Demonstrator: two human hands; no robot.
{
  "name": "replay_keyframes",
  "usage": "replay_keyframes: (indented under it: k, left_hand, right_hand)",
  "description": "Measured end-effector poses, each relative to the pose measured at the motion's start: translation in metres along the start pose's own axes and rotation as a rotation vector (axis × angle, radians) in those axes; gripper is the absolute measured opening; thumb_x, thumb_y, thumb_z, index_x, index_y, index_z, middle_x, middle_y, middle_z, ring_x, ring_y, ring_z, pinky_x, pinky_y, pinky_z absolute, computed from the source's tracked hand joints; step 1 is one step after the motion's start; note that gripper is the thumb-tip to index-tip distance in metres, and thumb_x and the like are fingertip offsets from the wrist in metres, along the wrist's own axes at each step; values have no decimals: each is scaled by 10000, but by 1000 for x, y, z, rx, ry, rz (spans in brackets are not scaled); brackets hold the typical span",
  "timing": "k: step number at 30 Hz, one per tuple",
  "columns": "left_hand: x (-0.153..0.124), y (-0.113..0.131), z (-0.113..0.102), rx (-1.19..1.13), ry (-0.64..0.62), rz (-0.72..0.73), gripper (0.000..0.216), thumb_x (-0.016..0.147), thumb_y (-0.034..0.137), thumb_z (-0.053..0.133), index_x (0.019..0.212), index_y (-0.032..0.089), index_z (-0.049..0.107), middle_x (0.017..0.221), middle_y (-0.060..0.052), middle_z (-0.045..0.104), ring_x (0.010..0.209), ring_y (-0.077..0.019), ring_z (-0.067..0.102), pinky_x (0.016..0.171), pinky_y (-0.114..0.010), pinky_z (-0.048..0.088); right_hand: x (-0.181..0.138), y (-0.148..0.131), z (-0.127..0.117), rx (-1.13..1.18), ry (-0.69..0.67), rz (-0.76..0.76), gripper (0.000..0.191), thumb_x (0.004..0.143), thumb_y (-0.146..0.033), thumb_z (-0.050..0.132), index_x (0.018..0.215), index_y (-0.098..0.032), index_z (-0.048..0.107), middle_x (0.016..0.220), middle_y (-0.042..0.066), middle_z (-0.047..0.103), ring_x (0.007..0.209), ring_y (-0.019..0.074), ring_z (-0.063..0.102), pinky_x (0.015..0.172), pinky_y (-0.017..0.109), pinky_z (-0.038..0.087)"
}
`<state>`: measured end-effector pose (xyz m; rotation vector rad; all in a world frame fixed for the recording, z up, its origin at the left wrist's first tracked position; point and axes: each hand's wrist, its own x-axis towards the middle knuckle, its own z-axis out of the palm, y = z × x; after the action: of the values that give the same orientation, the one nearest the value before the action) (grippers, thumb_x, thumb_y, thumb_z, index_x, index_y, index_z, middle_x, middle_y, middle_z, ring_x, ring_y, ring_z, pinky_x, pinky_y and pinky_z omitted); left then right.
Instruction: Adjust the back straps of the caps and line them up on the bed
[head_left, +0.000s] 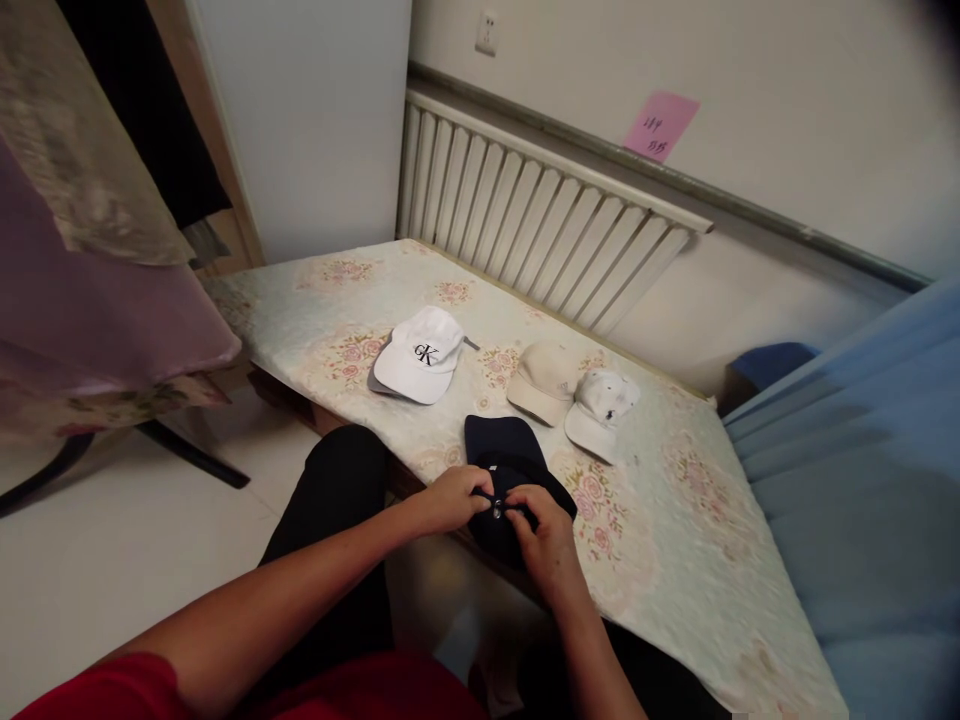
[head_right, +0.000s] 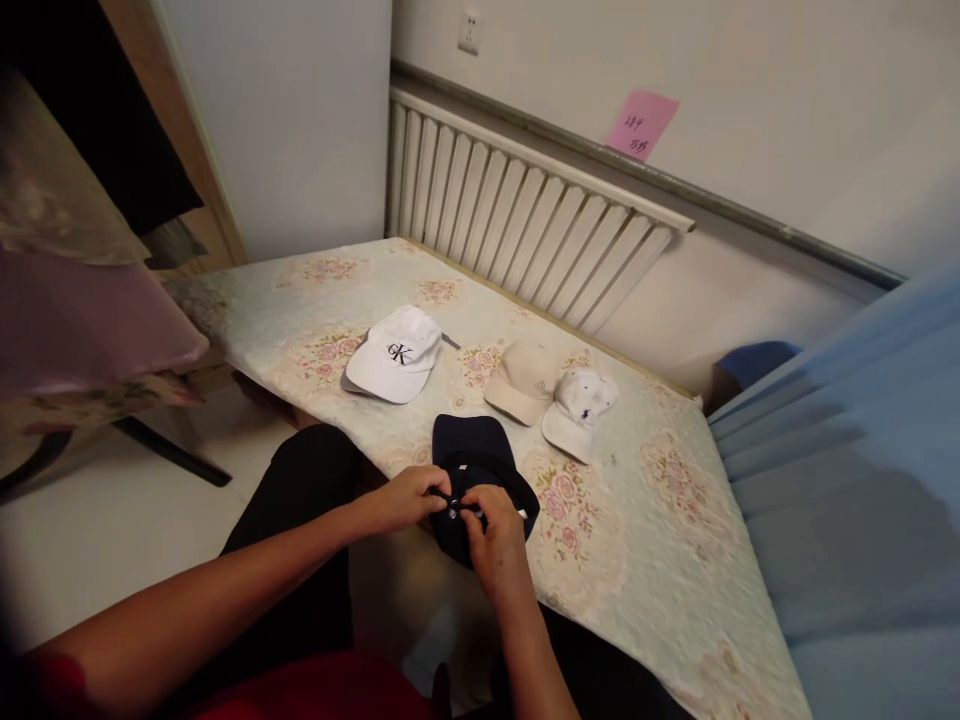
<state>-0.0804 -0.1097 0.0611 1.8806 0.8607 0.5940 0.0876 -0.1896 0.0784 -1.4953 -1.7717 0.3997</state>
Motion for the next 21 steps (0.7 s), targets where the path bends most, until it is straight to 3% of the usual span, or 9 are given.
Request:
replay_keyframes:
  k: [3, 6, 8, 10, 12, 18, 21]
  left_hand:
    - [-4, 4, -1, 159, 65, 66, 130, 680, 124, 513, 715, 205, 610, 765, -14, 590, 786, -180, 512, 742, -275, 381]
    - [-5, 10, -2, 331, 171, 162, 136, 708, 128, 505, 753, 208, 605, 800, -41, 593, 883, -224, 469, 826, -344, 338]
    - [-4, 14, -1, 323, 191, 183, 118, 710, 133, 508, 741, 208, 594, 765, -39, 574, 877, -225, 457, 805, -344, 333]
    - [-2, 20, 1, 236, 190, 152, 90, 704, 139, 508, 695, 204, 569, 708, -22, 526, 809, -200, 460, 737, -312, 343]
    - [2, 29, 4, 136, 208, 112, 73, 705, 153, 502, 662, 198, 540, 674, 0, 477, 735, -170, 452, 671, -279, 337]
    - [19, 65, 14, -339, 274, -95, 97, 750, 265, 503, 693, 186, 499, 584, 48, 435, 556, -107, 401, 522, -226, 293]
    - [30, 82, 20, -452, 341, -129, 109, 744, 274, 523, 693, 183, 492, 578, 51, 455, 549, -95, 407, 515, -213, 296]
  right_hand:
    - [-7, -12, -2, -8, 226, 34, 164, 801, -214, 528, 937, -214, 620, 1005, 82, 644, 984, 224, 565, 903, 390, 420]
    - [-23, -30, 2, 136, 325, 274, 132, 827, -300, 516, 858, -220, 616, 871, 60, 657, 836, 205, 604, 799, 348, 461]
    - [-36, -40, 12, 351, 132, 462, 151, 816, -334, 521, 836, -217, 615, 748, 32, 655, 668, 179, 606, 650, 304, 477]
    - [-46, -47, 25, 509, -168, 493, 110, 761, -281, 565, 812, -213, 635, 708, 14, 663, 629, 172, 611, 622, 290, 475]
    - [-51, -50, 37, 599, -316, 498, 147, 724, -229, 573, 843, -214, 657, 759, 11, 684, 653, 173, 628, 631, 288, 479]
    - [-43, -52, 51, 692, -260, 496, 201, 682, -171, 551, 847, -204, 661, 721, -10, 655, 648, 154, 615, 635, 274, 481]
    - [-35, -57, 53, 748, -293, 446, 237, 687, -162, 555, 898, -192, 660, 746, -4, 664, 699, 170, 628, 673, 293, 492]
